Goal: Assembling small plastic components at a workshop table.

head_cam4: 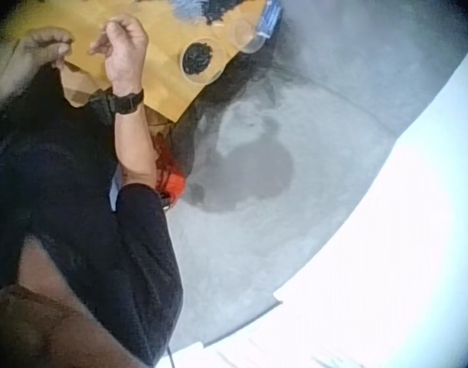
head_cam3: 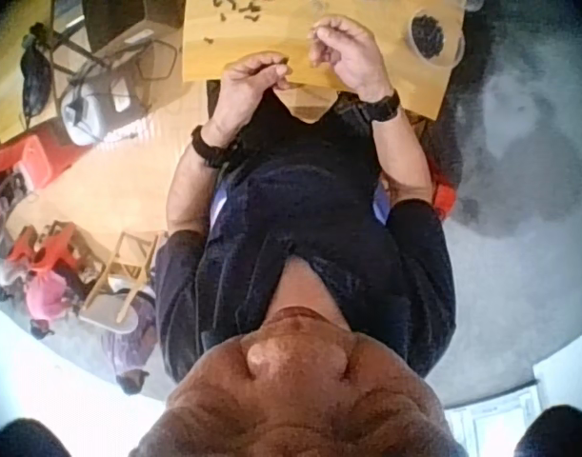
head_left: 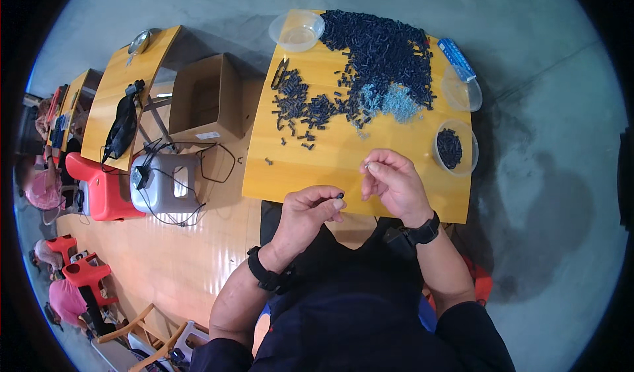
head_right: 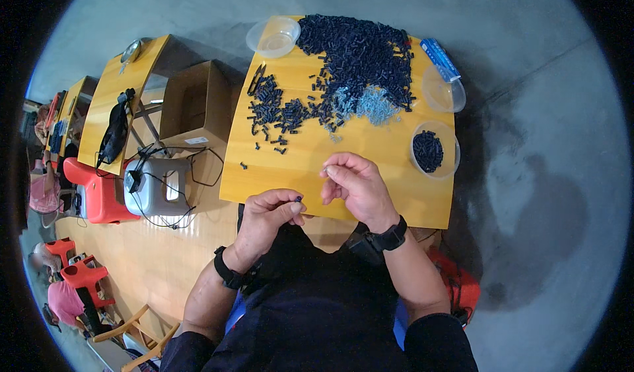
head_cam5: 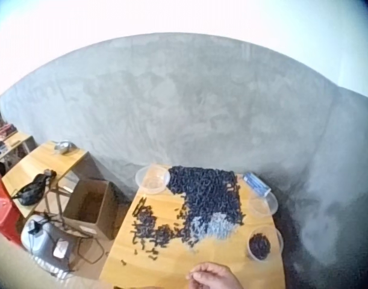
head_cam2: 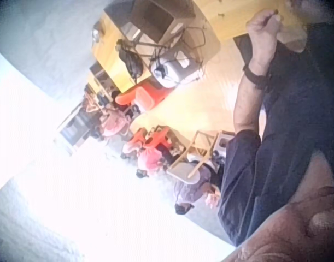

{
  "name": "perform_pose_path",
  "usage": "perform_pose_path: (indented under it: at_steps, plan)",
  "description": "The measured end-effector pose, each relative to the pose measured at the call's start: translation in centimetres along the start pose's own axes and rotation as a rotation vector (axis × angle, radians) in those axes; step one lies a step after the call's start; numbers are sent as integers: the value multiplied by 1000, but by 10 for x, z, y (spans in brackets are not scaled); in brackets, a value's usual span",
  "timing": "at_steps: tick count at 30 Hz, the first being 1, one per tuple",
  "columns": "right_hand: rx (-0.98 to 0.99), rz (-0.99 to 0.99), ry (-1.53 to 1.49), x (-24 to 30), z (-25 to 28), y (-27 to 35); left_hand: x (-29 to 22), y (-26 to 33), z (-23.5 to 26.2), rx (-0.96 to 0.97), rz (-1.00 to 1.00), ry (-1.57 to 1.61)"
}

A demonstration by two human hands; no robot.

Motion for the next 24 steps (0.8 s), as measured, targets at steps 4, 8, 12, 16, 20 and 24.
perform_pose_path:
  at_steps: [4,8,12,16,20,24]
  plan:
    - [56,-17,44,-3,-5,8,2,2,0,3,-6,26]
    - [66,-21,220,2,-20,20,-1,5,-2,33,-59,50]
    - [117,31,402,4,-38,28,1,8,-2,46,-93,29]
    - [140,34,492,1,-47,34,-4,11,-1,68,-108,13]
    - [155,94,632,6,-59,38,-9,12,-1,75,-125,50]
    - [181,155,736,8,-64,38,-10,12,1,83,-117,54]
Point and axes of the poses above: each hand's wrist, its own y-axis away from the middle knuckle, its own z-axis out of the back of the hand, x = y × z, the point moved 2 cm from there along -y, towards the middle knuckle, and after that the axes turned 10 degrees about -y, right-handed, at the moved point
